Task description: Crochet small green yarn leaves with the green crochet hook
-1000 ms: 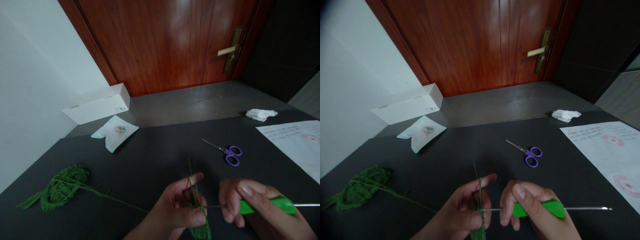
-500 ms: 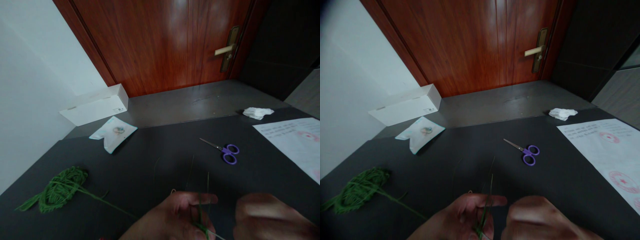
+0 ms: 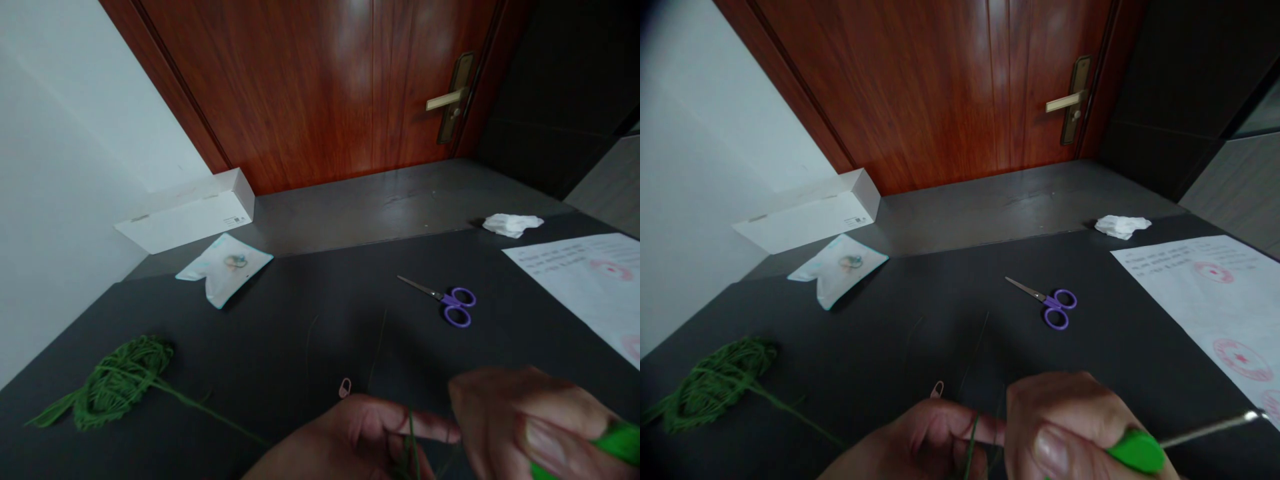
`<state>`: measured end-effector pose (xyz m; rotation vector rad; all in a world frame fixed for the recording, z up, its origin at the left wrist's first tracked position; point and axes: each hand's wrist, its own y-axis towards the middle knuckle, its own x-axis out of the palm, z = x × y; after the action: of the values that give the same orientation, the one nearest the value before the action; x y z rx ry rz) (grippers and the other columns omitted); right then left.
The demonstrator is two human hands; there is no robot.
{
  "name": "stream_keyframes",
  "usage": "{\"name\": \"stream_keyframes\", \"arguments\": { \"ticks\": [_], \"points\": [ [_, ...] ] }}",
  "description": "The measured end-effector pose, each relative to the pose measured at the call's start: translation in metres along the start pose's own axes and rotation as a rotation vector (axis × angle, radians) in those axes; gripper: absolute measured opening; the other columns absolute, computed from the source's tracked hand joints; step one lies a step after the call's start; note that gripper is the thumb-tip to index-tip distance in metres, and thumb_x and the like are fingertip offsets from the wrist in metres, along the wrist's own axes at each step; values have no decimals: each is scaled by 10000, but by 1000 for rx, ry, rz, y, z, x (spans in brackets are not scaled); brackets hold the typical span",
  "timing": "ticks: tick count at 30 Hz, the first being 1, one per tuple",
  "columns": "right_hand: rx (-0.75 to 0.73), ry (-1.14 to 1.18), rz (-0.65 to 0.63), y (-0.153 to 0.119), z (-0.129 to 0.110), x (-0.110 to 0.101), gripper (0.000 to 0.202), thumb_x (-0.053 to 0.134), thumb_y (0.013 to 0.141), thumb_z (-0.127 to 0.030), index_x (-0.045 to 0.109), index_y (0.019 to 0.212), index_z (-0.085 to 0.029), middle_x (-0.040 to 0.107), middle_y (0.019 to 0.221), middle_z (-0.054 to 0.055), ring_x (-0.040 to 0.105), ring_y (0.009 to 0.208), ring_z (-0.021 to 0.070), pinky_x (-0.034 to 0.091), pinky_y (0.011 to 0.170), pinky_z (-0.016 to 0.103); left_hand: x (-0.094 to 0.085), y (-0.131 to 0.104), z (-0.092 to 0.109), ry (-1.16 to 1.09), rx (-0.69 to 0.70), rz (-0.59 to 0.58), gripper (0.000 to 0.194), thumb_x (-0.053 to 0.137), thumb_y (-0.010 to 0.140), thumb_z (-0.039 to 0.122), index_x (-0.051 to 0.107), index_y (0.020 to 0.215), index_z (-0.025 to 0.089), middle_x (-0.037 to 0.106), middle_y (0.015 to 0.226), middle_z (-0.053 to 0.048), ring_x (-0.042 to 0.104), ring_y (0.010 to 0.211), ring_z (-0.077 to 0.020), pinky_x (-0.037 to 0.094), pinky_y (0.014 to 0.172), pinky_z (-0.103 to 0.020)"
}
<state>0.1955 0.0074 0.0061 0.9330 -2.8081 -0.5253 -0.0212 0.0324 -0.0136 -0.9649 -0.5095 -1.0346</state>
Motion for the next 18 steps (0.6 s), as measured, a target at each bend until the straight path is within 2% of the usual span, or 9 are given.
{"name": "stream_keyframes", "arguments": {
  "ticks": [4,8,11,18],
  "points": [
    [207,226,214,-1,5,9,499,396,948,-448,755,672,-238,630,549,43,570,553,169,436,578,318,7,-6,1,-13,148,70,718,869,550,281,621,1207,131,636,792,-22,562,659,-91,412,652,-207],
    [278,410,402,-1,15,18,457,446,925,-434,725,629,-224,635,555,36,514,503,148,412,514,292,7,-5,-3,-7,346,164,675,860,567,234,626,1193,142,621,767,-10,610,665,-111,465,745,-293],
    [319,461,470,2,18,23,445,473,915,-437,703,615,-203,620,560,34,510,510,139,407,492,264,2,-1,-7,38,448,224,666,844,600,213,606,1220,154,611,775,-11,618,663,-115,476,775,-344],
    [420,507,525,9,14,30,413,529,894,-447,700,635,-174,629,591,40,519,548,124,424,489,209,-2,3,-9,56,499,291,673,840,609,245,599,1234,183,617,812,-34,645,790,-201,438,772,-355]
  ]
}}
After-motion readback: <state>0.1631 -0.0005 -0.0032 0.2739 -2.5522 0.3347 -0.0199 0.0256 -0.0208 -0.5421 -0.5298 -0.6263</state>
